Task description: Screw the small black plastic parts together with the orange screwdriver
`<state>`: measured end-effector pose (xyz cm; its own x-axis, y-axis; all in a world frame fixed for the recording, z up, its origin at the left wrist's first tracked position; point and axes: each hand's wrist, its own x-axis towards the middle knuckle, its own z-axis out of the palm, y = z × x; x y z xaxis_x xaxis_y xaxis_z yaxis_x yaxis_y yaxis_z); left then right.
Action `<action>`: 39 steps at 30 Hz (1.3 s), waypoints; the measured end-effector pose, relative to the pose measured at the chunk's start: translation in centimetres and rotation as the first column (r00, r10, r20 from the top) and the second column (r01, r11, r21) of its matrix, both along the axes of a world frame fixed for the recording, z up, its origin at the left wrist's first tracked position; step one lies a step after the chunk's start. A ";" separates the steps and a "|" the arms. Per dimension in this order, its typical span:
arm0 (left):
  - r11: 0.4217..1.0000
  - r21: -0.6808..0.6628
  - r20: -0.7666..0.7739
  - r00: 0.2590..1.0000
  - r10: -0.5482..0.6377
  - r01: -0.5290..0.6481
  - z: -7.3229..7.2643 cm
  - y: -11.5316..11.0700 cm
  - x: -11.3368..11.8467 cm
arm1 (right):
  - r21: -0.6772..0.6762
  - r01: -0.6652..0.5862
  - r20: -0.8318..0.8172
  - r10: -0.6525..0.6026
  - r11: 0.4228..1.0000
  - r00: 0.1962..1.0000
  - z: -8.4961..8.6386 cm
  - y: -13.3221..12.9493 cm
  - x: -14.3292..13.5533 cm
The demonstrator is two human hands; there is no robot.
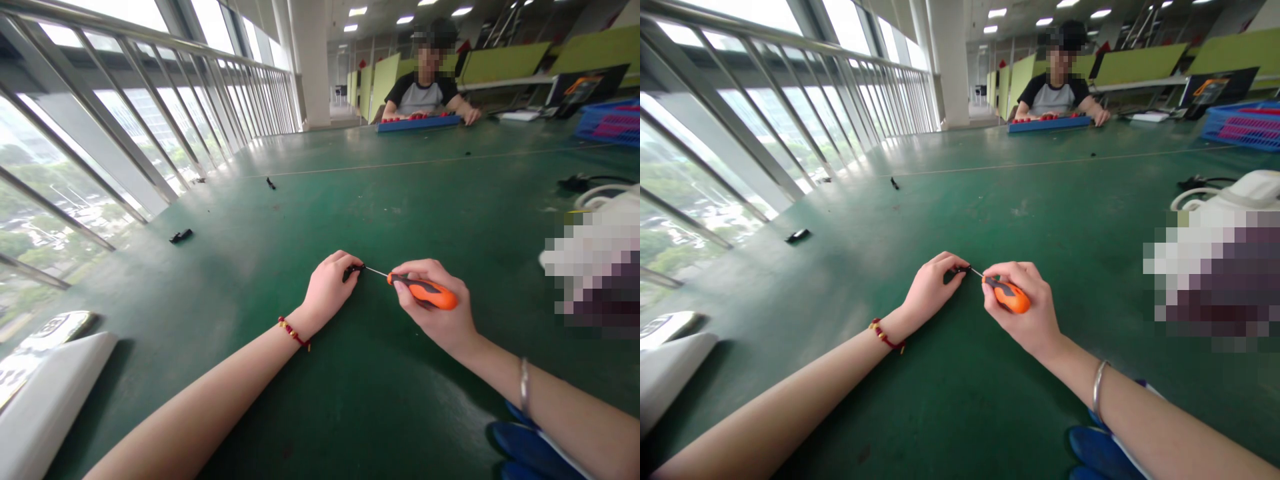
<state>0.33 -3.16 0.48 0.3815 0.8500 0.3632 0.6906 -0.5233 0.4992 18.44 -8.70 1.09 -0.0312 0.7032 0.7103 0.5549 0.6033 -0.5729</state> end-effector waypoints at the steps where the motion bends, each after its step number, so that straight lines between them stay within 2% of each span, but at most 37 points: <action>1: 1.000 0.001 0.001 1.000 0.001 -0.001 0.0 0.0 0.0 | 0.012 0.002 -0.030 -0.002 1.000 1.000 -0.1 0.1 0.0; 5: 1.000 0.001 0.007 1.000 -0.009 0.009 0.0 0.0 0.0 | 0.014 -0.007 -0.107 0.008 1.000 0.994 -0.1 0.3 0.1; 11: 1.000 -0.002 0.008 1.000 0.002 -0.002 -0.1 -0.1 0.0 | -0.010 -0.008 0.040 0.008 1.000 0.999 0.2 -0.1 0.0; 17: 1.000 0.006 0.010 1.000 -0.006 0.006 -0.1 0.0 0.0 | 0.035 0.020 -0.083 -0.017 0.999 0.996 -0.2 0.3 0.1; 23: 1.000 0.008 0.007 1.000 -0.003 0.003 -0.1 0.1 -0.1 | 0.009 0.011 0.049 -0.011 1.000 0.999 0.2 -0.1 0.1; 30: 1.000 0.001 0.008 1.000 -0.008 0.008 -0.1 0.0 0.0 | 0.058 -0.004 -0.084 0.009 0.998 0.996 -0.2 0.2 0.1; 33: 1.000 0.006 0.009 1.000 -0.010 0.010 -0.1 0.0 -0.1 | 0.013 0.008 -0.001 -0.008 1.000 1.000 0.0 0.1 0.2; 36: 1.000 0.003 0.005 1.000 -0.007 0.007 -0.1 0.0 -0.1 | 0.030 -0.017 0.093 0.014 0.999 0.996 0.2 -0.1 0.1; 39: 1.000 0.004 0.008 1.000 -0.003 0.003 0.0 0.0 0.0 | 0.036 -0.011 0.045 0.009 0.999 0.999 0.2 0.0 0.0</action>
